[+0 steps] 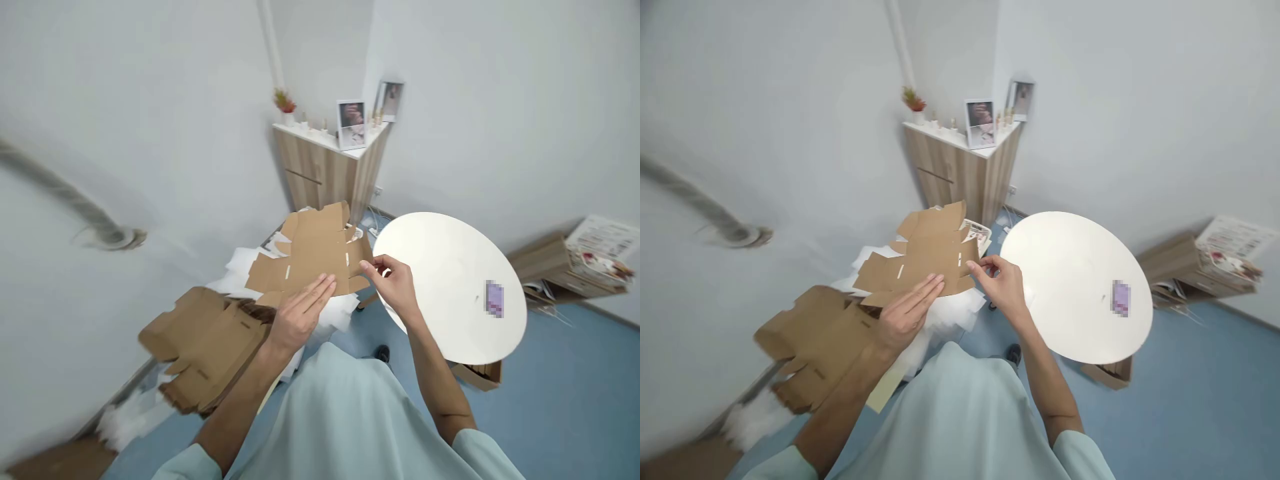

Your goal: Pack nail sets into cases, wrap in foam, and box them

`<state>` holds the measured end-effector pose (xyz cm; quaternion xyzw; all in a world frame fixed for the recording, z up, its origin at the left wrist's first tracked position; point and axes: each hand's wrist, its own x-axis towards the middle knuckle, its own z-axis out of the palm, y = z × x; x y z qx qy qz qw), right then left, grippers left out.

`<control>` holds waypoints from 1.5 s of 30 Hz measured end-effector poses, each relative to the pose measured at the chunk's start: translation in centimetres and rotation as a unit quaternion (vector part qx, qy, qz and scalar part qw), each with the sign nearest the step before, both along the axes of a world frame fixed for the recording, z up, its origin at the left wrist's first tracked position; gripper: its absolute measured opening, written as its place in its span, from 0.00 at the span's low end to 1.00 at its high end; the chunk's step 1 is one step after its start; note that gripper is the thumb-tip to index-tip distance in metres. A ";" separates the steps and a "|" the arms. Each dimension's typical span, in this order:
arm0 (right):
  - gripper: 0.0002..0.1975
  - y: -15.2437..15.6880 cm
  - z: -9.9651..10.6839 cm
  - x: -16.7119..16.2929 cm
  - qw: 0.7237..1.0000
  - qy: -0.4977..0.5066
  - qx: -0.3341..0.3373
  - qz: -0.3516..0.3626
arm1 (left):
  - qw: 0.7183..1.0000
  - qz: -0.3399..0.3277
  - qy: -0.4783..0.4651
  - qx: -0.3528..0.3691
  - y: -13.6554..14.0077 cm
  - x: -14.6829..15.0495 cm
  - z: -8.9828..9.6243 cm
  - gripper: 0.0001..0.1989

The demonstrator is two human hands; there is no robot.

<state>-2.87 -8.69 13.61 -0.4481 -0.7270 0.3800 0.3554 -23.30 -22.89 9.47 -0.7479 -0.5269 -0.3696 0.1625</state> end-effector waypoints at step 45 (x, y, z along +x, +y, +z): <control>0.42 16.3 -28.2 38.4 0.914 -0.250 -0.266 -0.175 | 0.808 -0.144 0.058 -0.568 22.7 31.7 -26.7 0.20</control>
